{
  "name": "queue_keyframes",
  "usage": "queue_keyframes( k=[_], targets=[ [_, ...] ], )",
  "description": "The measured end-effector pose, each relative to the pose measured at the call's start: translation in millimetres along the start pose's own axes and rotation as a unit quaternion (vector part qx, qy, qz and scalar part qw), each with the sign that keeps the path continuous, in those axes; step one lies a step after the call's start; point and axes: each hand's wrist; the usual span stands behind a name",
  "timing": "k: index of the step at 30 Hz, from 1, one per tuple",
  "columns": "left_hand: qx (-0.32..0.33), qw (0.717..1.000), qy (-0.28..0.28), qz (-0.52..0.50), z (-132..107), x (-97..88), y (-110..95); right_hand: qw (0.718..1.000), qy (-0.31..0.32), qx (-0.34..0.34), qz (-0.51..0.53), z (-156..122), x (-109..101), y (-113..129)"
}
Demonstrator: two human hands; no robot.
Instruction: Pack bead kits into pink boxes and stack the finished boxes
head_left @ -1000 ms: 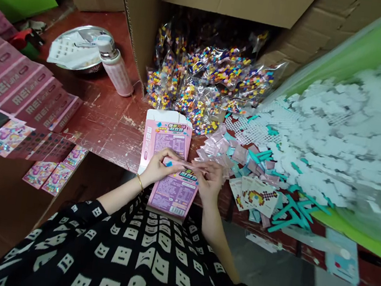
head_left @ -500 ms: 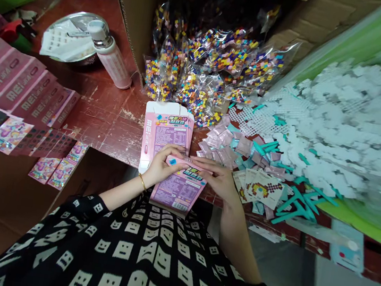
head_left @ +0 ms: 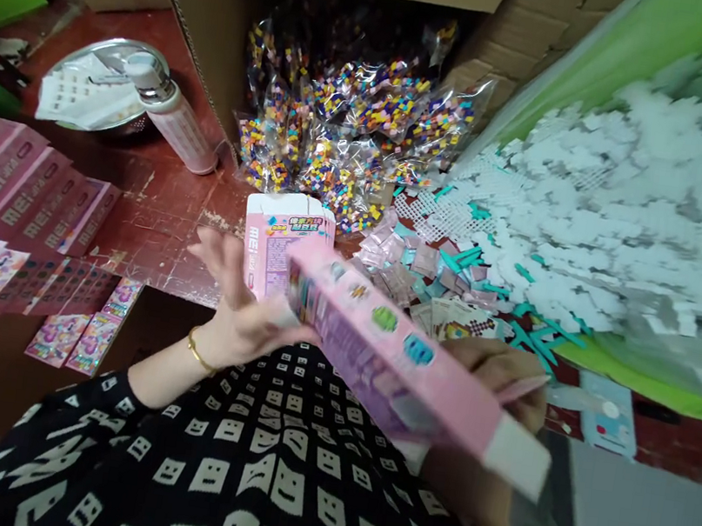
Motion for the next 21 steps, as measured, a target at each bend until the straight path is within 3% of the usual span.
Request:
queue_keyframes(
  k=[2,3,4,5,7,9,11,14,16,19,21],
  targets=[
    [0.063,0.988,0.140,-0.024,3.3,-1.5,-16.5,0.974,0.171,-0.025,0.148,17.4,10.7,13.2],
    [0.077,0.975,0.204,-0.048,3.9,-1.1,-22.8,0.953,0.233,-0.012,0.195,27.1,17.1,15.5],
    [0.072,0.963,0.250,-0.073,3.5,-0.1,-27.1,0.947,0.250,0.020,0.200,36.3,22.4,13.7],
    [0.048,0.956,0.272,-0.096,1.9,1.3,-29.1,0.960,0.220,0.063,0.161,44.5,25.6,7.3],
    [-0.057,0.958,0.245,-0.134,-5.1,5.3,-26.8,0.988,0.039,0.150,-0.008,56.7,24.0,-18.9],
    [-0.200,0.946,0.204,-0.153,-15.8,11.1,-18.5,0.948,-0.147,0.204,-0.193,62.3,13.8,-57.6],
    [-0.297,0.924,0.193,-0.147,-27.1,18.8,-8.0,0.905,-0.225,0.224,-0.283,62.4,0.5,-97.5],
    [-0.348,0.907,0.210,-0.113,-39.3,31.1,5.5,0.886,-0.257,0.228,-0.311,58.7,-15.1,-133.6],
    [-0.367,0.900,0.207,-0.109,-42.3,37.0,10.4,0.887,-0.277,0.208,-0.305,58.9,-18.9,-131.9],
    [-0.394,0.889,0.191,-0.132,-39.9,41.6,11.4,0.922,-0.298,0.140,-0.206,66.1,-8.6,-94.6],
    [-0.408,0.883,0.172,-0.155,-35.6,42.7,10.3,0.959,-0.224,0.113,-0.132,74.3,8.0,-61.0]
  ],
)
Point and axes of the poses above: each hand's wrist, its own z-axis towards the middle knuckle, its own x-axis out of the palm, y = z × x, and after that the axes turned 4 degrees about -x, right-handed
